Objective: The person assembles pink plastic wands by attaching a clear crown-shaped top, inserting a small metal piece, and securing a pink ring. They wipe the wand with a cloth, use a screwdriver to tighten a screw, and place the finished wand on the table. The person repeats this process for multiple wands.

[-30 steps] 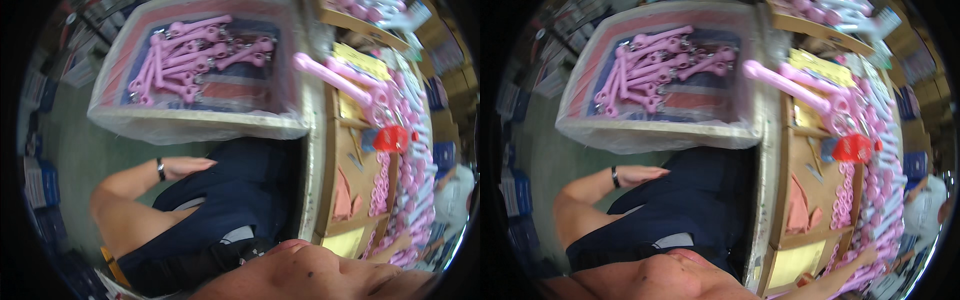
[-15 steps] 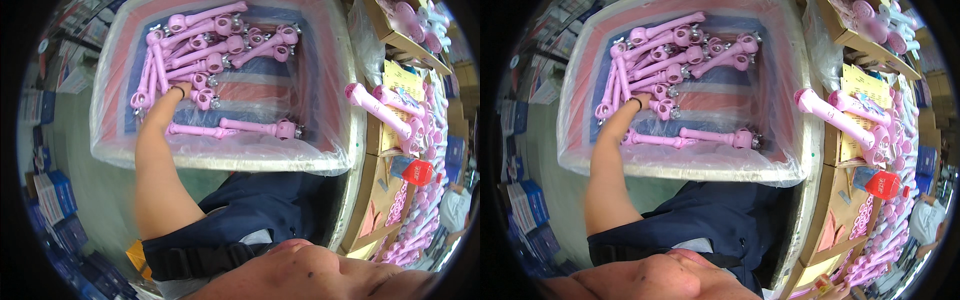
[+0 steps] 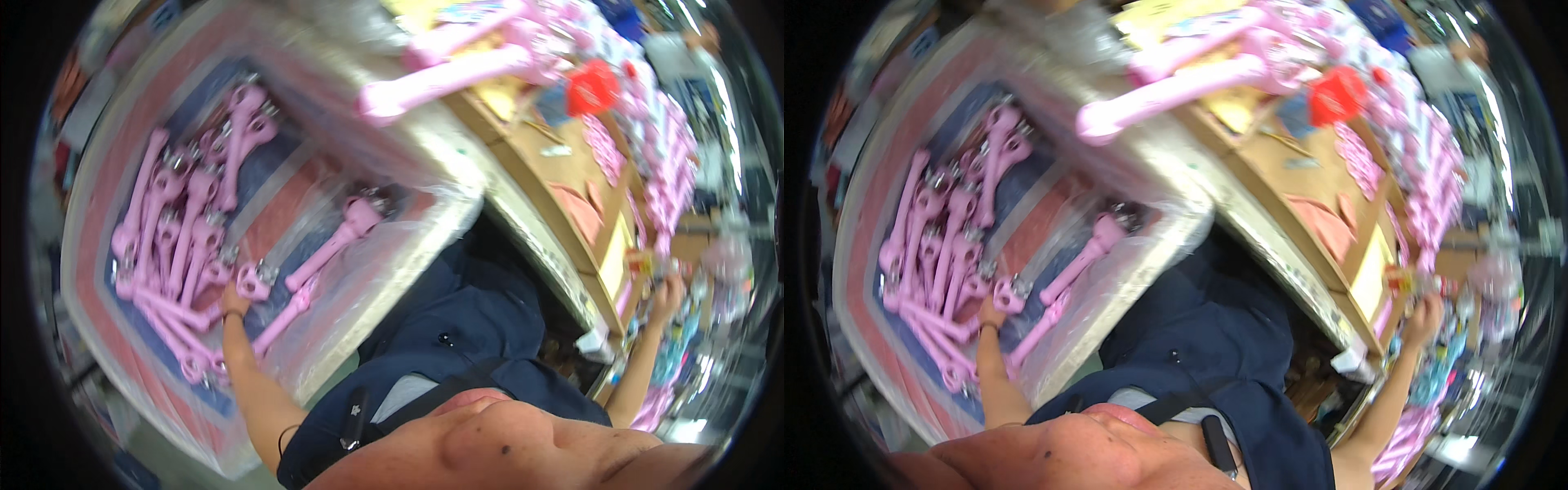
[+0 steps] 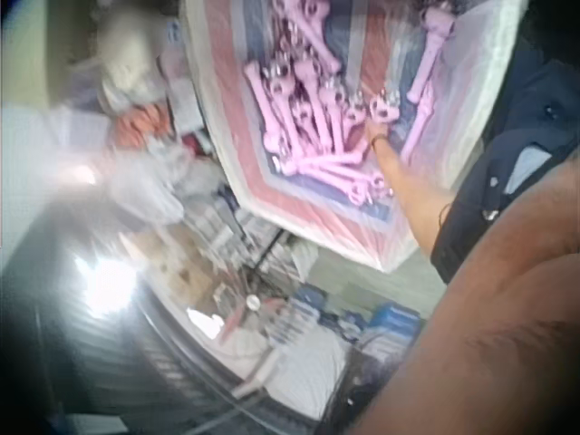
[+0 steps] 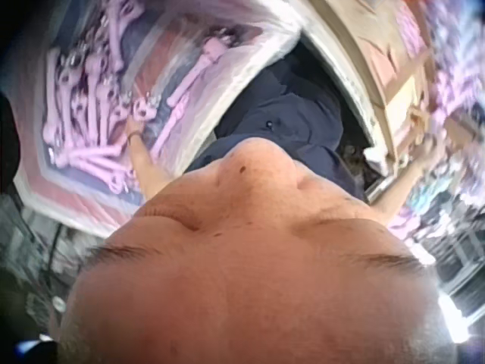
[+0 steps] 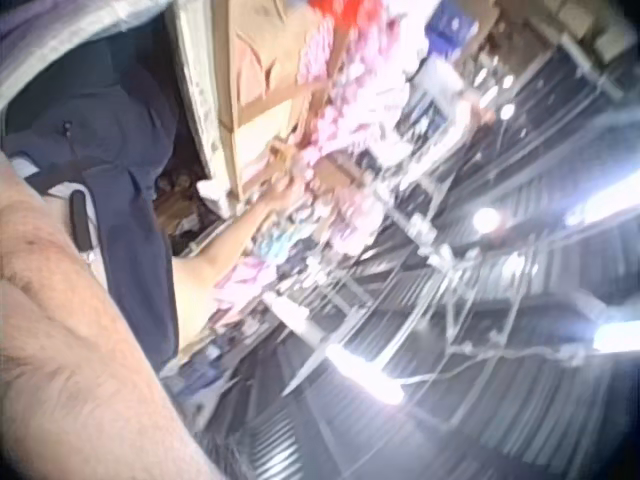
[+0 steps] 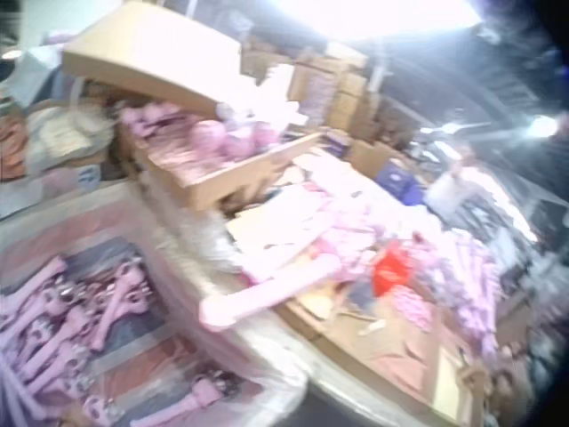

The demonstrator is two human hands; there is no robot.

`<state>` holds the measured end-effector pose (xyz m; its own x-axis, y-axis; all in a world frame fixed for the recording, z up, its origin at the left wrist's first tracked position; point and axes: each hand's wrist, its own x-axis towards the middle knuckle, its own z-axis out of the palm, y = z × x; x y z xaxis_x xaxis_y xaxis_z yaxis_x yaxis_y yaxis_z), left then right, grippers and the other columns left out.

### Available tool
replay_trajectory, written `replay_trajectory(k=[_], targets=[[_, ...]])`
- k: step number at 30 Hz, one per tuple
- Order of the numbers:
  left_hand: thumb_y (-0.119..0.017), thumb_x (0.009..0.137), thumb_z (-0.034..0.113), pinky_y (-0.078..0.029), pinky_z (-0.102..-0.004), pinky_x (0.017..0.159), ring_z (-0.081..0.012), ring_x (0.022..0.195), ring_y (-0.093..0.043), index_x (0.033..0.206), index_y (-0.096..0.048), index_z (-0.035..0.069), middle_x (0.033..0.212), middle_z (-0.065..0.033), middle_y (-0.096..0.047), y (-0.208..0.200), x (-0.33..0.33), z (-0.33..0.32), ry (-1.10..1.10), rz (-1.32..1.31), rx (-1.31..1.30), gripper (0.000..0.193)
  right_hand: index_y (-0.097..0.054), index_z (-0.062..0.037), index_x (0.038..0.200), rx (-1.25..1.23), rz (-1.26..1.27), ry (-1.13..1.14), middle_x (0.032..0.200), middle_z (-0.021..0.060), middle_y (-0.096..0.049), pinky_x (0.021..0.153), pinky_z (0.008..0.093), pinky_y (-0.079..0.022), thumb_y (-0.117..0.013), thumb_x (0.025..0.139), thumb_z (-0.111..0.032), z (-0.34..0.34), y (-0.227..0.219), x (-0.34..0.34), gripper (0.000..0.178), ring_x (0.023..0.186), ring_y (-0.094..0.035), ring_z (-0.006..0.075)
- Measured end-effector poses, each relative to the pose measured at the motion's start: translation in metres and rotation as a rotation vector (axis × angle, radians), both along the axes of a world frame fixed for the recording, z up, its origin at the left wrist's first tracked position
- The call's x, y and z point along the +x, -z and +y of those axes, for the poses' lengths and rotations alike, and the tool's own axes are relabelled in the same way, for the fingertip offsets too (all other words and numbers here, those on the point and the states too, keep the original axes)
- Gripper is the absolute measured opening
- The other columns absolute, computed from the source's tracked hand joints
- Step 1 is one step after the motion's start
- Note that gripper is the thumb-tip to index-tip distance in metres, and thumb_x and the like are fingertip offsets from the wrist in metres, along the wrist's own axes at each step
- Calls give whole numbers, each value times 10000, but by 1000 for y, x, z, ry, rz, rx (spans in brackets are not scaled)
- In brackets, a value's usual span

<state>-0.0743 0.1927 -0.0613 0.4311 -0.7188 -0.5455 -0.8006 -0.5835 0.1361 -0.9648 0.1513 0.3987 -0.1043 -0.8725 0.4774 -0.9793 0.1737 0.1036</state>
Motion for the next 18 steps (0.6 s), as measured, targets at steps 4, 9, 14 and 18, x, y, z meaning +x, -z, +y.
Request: replay_trajectory(k=[4, 9, 14, 18], targets=[[-754, 636, 175, -473, -405, 828, -382, 963, -591, 1083, -553, 22, 999, -213, -624, -23, 0, -8, 89, 329, -384, 513, -590, -9, 1063, 4, -285, -140, 1016, 129, -620, 822, 292, -479, -554, 804, 81, -76, 22, 81, 277, 949, -604, 238], [-564, 874, 150, -409, -343, 940, -223, 1082, -530, 1181, -517, -2, 1167, -133, -561, -141, -15, -53, -40, 380, -807, 346, -640, -58, 944, 231, -406, -461, 873, 107, -644, 682, 315, -528, -635, 816, -76, -150, 53, 138, 129, 803, -646, 239], [-572, 831, 493, -419, -334, 834, -196, 906, -505, 1150, -479, 11, 954, -87, -509, -349, -93, -86, -284, 1219, -1563, 586, -626, -39, 1012, 416, -433, -566, 963, 172, -624, 758, 389, -492, -635, 827, -240, -204, 96, 155, 273, 882, -605, 325], [-610, 775, 612, -389, -273, 635, -142, 732, -450, 1206, -413, -14, 862, -66, -433, -435, -172, -77, -13, 1632, -1655, 785, -604, -15, 975, 449, -309, -703, 921, 122, -605, 747, 338, -473, -633, 853, -224, -216, 103, 153, 244, 869, -584, 244]])
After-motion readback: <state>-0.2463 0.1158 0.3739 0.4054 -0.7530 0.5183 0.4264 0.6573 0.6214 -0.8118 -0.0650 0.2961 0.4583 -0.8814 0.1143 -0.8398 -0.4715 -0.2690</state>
